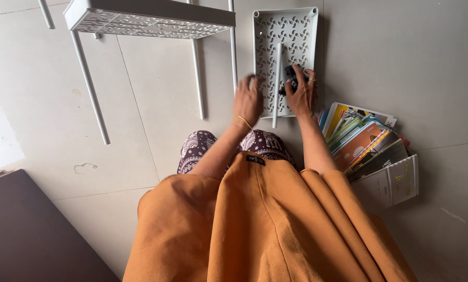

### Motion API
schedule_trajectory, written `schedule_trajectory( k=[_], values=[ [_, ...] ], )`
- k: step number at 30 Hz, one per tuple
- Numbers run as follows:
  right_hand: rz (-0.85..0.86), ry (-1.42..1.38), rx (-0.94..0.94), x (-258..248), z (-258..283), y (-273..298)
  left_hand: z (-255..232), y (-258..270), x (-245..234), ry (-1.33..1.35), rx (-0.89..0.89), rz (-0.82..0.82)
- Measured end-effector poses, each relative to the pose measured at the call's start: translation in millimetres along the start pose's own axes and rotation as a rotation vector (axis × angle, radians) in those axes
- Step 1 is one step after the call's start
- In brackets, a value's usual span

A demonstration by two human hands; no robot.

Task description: The person removes books from a white rolling shelf and places them on the floor. Then the person kneels, removes the wheels, and disassembles the shelf by detaching the shelves and legs.

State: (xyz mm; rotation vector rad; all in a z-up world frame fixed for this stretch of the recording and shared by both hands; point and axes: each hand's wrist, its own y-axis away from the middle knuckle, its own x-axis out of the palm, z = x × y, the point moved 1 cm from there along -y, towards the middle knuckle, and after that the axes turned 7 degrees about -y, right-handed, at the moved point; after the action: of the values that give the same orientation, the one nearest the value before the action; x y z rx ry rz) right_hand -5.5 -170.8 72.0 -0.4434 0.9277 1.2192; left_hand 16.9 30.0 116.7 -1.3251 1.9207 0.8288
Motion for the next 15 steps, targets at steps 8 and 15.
schedule_trajectory(
  k=[8, 15],
  values=[
    [-0.181, -0.134, -0.205, 42, 35, 17, 57, -81, -146, -0.753, 0.207, -0.388],
    [0.441, -0.979, 0.111, 74, 123, 53, 76, -88, -211, -0.762, 0.059, -0.398]
  ],
)
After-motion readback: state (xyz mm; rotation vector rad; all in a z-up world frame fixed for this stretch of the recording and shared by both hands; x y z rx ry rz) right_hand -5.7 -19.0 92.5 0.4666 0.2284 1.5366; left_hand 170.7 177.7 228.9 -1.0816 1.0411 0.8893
